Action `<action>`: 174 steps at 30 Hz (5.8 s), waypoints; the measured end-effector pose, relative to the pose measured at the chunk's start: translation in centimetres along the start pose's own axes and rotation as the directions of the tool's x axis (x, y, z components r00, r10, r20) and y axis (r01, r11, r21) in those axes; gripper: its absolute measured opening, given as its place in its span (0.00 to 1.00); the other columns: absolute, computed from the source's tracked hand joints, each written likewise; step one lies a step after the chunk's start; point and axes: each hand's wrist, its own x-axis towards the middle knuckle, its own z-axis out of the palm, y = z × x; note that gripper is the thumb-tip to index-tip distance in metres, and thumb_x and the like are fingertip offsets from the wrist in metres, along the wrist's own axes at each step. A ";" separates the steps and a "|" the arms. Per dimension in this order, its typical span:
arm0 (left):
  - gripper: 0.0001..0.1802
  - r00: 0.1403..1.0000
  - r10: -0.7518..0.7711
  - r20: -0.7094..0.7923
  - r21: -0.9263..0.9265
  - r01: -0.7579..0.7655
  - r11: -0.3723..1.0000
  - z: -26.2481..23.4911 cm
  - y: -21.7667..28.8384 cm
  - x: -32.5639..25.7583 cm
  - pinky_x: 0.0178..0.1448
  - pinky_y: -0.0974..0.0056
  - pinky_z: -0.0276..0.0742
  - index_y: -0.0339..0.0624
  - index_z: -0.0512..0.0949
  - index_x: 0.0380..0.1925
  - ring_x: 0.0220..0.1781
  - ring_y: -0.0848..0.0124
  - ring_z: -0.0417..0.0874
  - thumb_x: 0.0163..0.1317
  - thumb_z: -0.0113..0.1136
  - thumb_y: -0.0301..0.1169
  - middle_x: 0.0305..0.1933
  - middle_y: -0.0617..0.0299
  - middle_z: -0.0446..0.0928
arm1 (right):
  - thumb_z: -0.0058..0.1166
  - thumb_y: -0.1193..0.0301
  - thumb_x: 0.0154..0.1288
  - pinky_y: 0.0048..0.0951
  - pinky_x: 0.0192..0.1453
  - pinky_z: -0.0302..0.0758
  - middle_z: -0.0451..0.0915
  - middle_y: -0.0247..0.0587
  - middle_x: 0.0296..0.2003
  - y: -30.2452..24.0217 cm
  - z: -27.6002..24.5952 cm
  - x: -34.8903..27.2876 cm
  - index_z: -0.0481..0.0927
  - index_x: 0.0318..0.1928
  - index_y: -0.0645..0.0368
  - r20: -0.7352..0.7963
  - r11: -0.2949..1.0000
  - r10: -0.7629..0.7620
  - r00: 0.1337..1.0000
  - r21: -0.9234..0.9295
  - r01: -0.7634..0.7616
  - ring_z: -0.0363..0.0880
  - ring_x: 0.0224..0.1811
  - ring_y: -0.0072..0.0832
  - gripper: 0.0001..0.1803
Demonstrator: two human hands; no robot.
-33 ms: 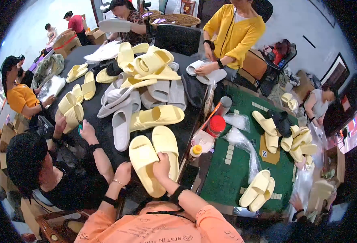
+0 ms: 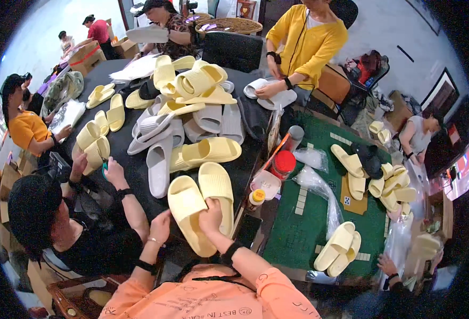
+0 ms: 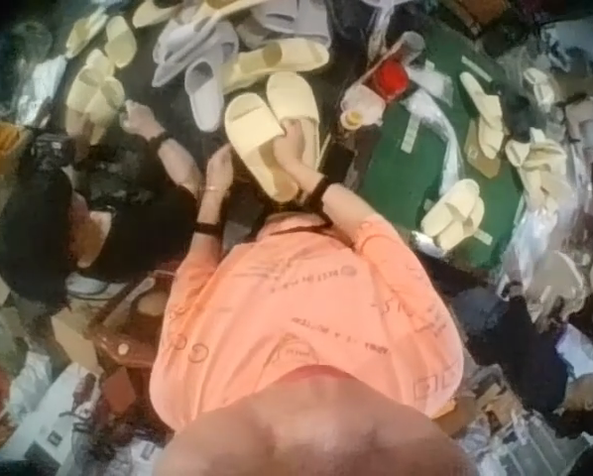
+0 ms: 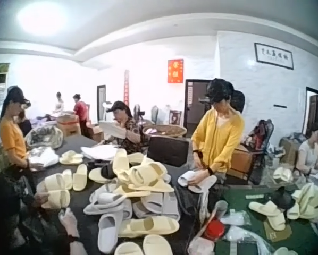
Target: The recorder is performing assembly and trimming tasks on EVA foam slides/sandals as part of a manufacturing workflow.
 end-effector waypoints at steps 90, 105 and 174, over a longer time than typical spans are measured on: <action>0.13 0.489 0.084 0.868 -0.367 0.518 0.772 58.0 16.8 -7.1 0.19 0.70 0.62 0.44 0.75 0.19 0.17 0.74 0.68 0.54 0.48 0.38 0.18 0.64 0.71 | 0.49 0.66 0.51 0.37 0.30 0.68 0.73 0.51 0.21 24.3 -43.4 -11.4 0.72 0.23 0.63 -0.354 0.738 0.395 0.848 -0.427 -0.522 0.73 0.26 0.43 0.11; 0.10 0.478 0.037 0.878 0.295 -0.600 0.744 45.9 22.8 -11.2 0.37 0.57 0.74 0.38 0.77 0.23 0.33 0.55 0.78 0.45 0.48 0.30 0.28 0.48 0.76 | 0.45 0.69 0.58 0.25 0.29 0.70 0.71 0.39 0.22 31.7 -39.5 -6.8 0.69 0.32 0.62 0.384 0.038 0.659 0.647 0.842 -0.538 0.70 0.24 0.27 0.08; 0.08 0.926 0.273 -0.260 0.158 -0.239 0.958 3.4 10.9 18.2 0.34 0.69 0.71 0.41 0.75 0.27 0.28 0.70 0.78 0.43 0.56 0.26 0.25 0.58 0.77 | 0.43 0.69 0.57 0.31 0.22 0.64 0.70 0.43 0.16 2.4 -7.9 -1.9 0.74 0.26 0.61 0.541 0.990 -0.028 0.840 0.130 -0.051 0.68 0.18 0.32 0.10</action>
